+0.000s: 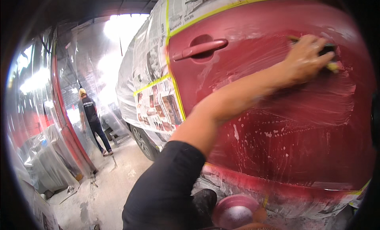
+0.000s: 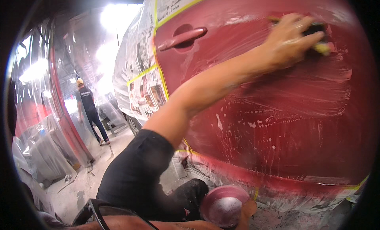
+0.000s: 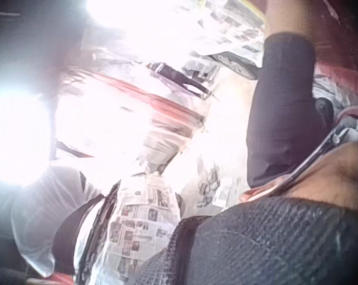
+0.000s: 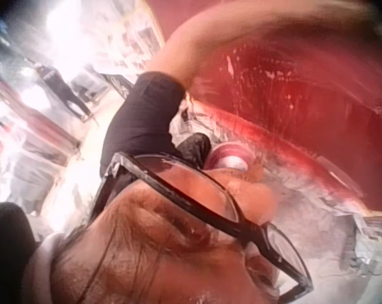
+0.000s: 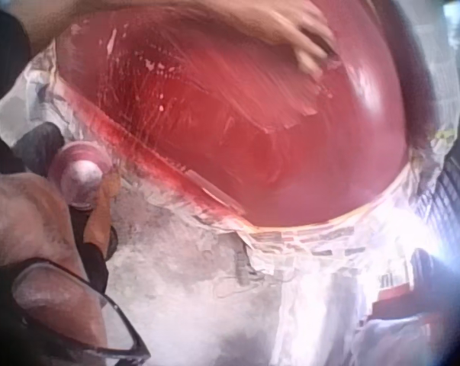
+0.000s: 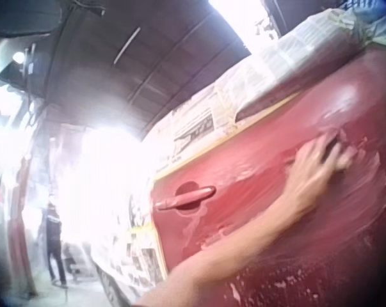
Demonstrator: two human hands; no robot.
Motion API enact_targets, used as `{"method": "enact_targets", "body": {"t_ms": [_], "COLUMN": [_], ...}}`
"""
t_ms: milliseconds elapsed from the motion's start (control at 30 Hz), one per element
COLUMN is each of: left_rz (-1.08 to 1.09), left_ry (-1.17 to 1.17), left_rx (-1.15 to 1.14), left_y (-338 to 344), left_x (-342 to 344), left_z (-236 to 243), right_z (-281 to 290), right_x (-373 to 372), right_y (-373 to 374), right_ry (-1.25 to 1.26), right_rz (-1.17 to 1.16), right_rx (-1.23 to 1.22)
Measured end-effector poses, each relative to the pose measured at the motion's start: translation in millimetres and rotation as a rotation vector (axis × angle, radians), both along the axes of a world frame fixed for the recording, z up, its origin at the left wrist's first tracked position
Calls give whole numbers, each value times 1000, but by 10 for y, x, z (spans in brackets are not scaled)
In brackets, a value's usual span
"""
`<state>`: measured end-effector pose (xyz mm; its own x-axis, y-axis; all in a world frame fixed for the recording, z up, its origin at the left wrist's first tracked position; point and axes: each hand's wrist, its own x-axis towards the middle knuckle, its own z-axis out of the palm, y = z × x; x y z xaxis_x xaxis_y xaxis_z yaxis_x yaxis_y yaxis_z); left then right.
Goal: The person sands the surface of a red car door using a sanding block and soapy water from a pink bucket. The person repeatedly wets the sanding block in the bucket and applies it to the door, alternating between sanding and wiping the surface by hand.
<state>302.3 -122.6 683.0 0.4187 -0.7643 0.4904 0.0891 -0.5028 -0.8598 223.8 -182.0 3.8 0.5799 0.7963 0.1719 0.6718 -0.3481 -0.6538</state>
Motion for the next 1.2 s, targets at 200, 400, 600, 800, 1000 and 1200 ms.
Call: {"method": "enact_targets", "body": {"t_ms": [200, 400, 600, 800, 1000, 1200], "left_rz": [283, 74, -67, 356, 139, -1213], "left_ry": [-209, -204, -219, -410, -266, 429], "left_rx": [-141, -255, -185, -394, -905, -2346], "left_y": [707, -17, 290, 999, 466, -99], "left_x": [-1489, -291, -582, -2655, -2835, -2628], "left_z": [-169, 47, -265, -1190, -1462, -2816], "right_z": [21, 223, 29, 765, 1194, 1062], "right_x": [199, -87, 207, -23, -2, 179], "right_y": [-128, -86, -113, -449, -581, -800], "right_ry": [20, -34, -7, 24, -348, 224], "right_rz": [-89, 1, 62, 68, -5, 312], "right_rx": [-22, -37, -5, 34, 24, 144]}}
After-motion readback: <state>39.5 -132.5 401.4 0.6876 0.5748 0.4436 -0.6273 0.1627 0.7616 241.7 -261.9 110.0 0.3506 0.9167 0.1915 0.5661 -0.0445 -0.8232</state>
